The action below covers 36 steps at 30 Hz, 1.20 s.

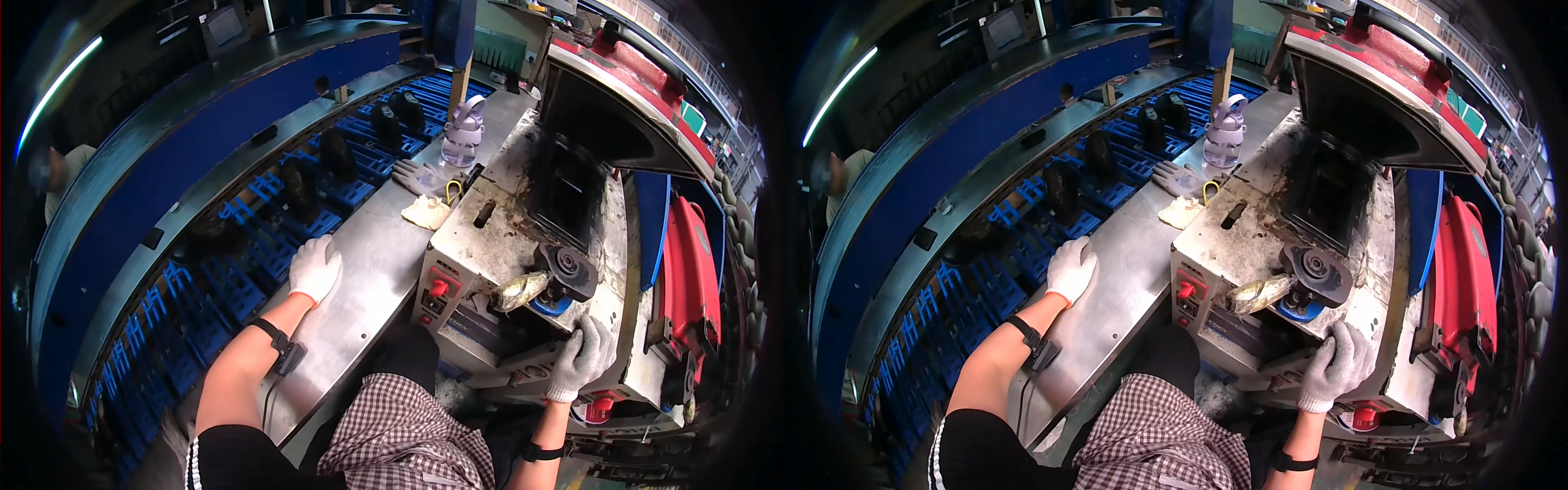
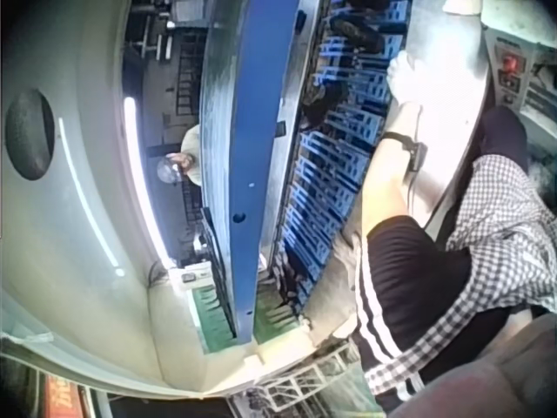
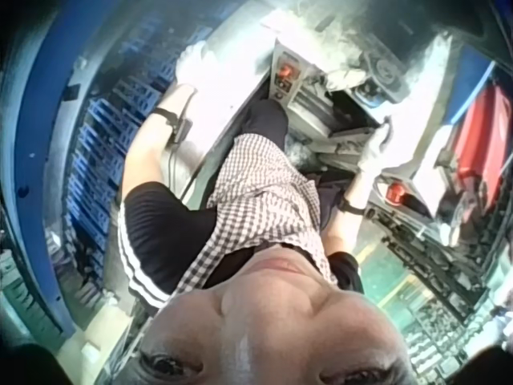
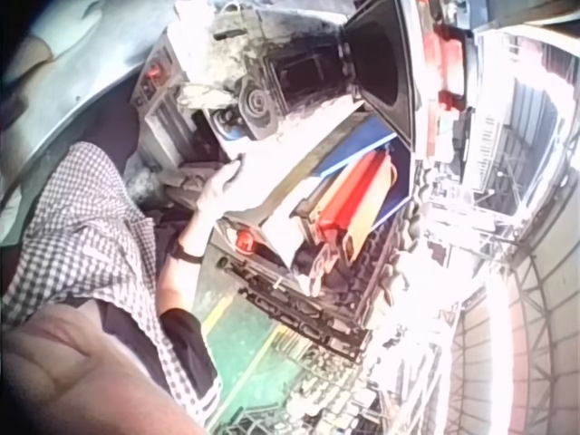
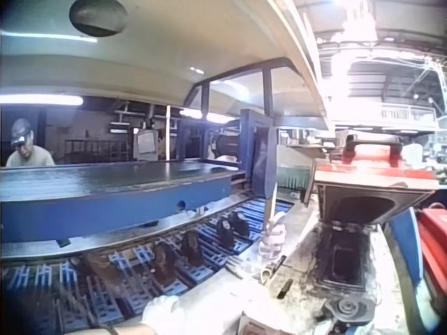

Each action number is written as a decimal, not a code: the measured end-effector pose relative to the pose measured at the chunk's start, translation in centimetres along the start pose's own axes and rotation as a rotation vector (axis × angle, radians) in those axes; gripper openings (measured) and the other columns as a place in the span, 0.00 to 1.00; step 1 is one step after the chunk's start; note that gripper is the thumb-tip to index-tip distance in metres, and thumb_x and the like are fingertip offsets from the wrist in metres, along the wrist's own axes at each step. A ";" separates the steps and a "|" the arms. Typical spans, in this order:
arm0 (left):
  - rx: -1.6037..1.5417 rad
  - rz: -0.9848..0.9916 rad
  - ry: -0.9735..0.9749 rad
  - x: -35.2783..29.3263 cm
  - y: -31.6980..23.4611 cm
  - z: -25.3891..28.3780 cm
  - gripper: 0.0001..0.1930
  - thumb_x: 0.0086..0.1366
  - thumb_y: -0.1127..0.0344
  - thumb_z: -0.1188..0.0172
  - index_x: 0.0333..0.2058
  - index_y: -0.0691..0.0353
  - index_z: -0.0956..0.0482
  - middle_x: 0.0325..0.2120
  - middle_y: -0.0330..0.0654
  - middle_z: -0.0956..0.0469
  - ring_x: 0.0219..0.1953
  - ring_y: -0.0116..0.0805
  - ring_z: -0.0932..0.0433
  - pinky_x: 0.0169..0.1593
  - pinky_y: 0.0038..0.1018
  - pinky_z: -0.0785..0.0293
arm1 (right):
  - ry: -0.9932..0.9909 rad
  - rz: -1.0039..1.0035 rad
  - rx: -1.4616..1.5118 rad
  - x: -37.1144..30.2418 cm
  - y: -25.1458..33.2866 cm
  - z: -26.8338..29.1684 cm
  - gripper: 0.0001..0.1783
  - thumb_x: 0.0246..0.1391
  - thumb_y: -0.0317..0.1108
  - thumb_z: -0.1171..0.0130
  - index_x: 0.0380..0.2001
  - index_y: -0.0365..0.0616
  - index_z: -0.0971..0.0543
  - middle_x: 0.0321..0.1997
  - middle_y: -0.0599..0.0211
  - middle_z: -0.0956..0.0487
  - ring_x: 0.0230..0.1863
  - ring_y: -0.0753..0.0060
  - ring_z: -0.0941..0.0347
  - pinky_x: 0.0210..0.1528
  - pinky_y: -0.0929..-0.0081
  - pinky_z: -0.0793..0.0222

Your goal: Operating a heat press machine to set soles onto leather dress shoes in a factory assembly line.

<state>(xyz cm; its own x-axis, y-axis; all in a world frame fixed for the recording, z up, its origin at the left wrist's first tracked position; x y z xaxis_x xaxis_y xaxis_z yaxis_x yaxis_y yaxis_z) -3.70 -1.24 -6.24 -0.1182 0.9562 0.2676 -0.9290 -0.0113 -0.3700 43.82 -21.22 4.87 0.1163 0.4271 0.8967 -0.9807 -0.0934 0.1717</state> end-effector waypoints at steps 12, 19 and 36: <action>0.016 -0.001 0.009 0.2 0.2 -0.2 0.24 0.69 0.53 0.42 0.59 0.56 0.23 0.54 0.50 0.21 0.57 0.53 0.24 0.61 0.46 0.29 | 0.034 0.003 0.008 0.1 0.0 0.0 0.10 0.59 0.27 0.39 0.42 0.38 0.15 0.42 0.58 0.15 0.47 0.51 0.21 0.55 0.56 0.30; 0.007 0.030 -0.025 -0.1 0.5 -0.3 0.26 0.68 0.52 0.41 0.60 0.56 0.24 0.57 0.51 0.22 0.59 0.53 0.24 0.63 0.45 0.30 | 0.023 0.013 -0.012 -0.2 -0.1 0.2 0.10 0.59 0.28 0.40 0.42 0.38 0.15 0.43 0.58 0.15 0.47 0.52 0.21 0.56 0.57 0.30; -1.168 1.298 -0.888 3.5 19.5 7.1 0.49 0.60 0.39 0.31 0.70 0.68 0.36 0.70 0.50 0.33 0.67 0.47 0.29 0.64 0.44 0.27 | 0.048 0.046 -0.107 -1.0 -1.2 -0.8 0.12 0.61 0.28 0.42 0.44 0.38 0.15 0.45 0.58 0.14 0.46 0.52 0.19 0.54 0.56 0.29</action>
<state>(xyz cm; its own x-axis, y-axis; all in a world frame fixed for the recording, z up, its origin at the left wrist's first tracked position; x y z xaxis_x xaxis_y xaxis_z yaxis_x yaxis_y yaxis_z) -24.72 -0.16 -6.18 -0.8854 0.1320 -0.4456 0.4553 0.0533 -0.8888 44.79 -20.80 3.48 0.0657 0.4677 0.8814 -0.9963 -0.0184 0.0840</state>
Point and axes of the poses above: each hand's wrist, its own x-axis towards the middle knuckle, its own z-axis out of the back of the hand, y = z × x, the point moved 5 cm from there along x, towards the middle knuckle
